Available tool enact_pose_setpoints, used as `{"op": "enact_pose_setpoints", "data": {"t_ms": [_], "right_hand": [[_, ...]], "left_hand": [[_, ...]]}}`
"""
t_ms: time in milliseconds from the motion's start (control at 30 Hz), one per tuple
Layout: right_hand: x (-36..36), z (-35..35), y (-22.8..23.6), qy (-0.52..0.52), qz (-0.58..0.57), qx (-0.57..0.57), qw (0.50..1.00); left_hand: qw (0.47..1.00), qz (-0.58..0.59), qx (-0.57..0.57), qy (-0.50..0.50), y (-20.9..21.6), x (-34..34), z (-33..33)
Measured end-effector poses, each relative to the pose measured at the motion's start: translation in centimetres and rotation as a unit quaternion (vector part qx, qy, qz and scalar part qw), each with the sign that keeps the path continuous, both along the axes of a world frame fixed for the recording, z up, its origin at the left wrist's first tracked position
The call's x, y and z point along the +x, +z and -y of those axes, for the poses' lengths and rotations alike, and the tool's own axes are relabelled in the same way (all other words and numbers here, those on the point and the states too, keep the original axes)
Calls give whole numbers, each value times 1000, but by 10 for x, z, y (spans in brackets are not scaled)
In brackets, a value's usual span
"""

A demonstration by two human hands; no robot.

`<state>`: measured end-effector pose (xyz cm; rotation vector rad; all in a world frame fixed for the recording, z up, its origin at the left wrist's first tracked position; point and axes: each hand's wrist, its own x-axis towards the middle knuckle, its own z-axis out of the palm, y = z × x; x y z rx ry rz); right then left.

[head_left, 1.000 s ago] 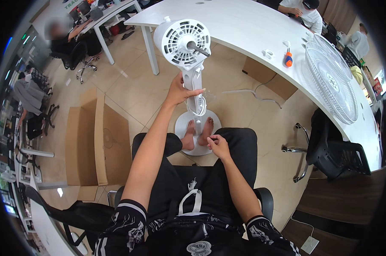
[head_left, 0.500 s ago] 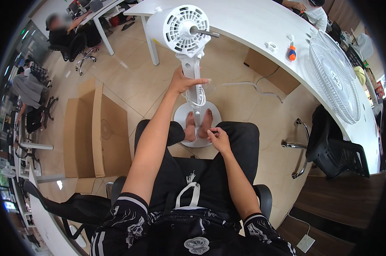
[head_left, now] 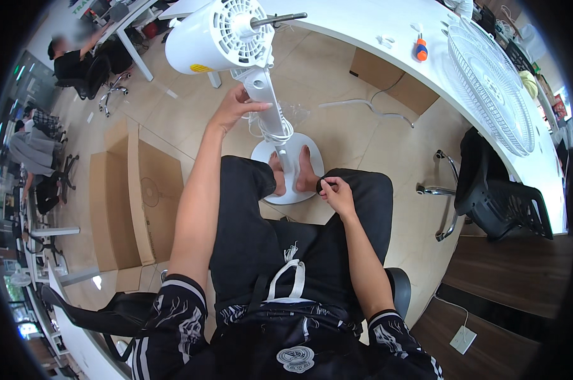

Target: Disassemble a standing electric fan by removing the front grille, fan blade, and rear grille.

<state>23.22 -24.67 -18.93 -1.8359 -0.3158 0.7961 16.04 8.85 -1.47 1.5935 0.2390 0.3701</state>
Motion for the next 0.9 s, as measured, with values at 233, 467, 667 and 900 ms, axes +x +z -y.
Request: {"op": "enact_pose_setpoints", "data": {"t_ms": [233, 467, 667, 900], "right_hand": [[-6, -7, 4, -2, -12, -5, 1000], [-12, -30, -5, 35, 0, -27, 999], [-11, -32, -13, 58, 42, -71, 995], [-39, -62, -7, 134, 71, -94, 984]], "left_hand": [[999, 32, 27, 33, -9, 6, 0], [981, 41, 115, 149, -11, 10, 17], [868, 187, -47, 457, -117, -27, 33], [922, -240, 21, 302, -273, -33, 43]]}}
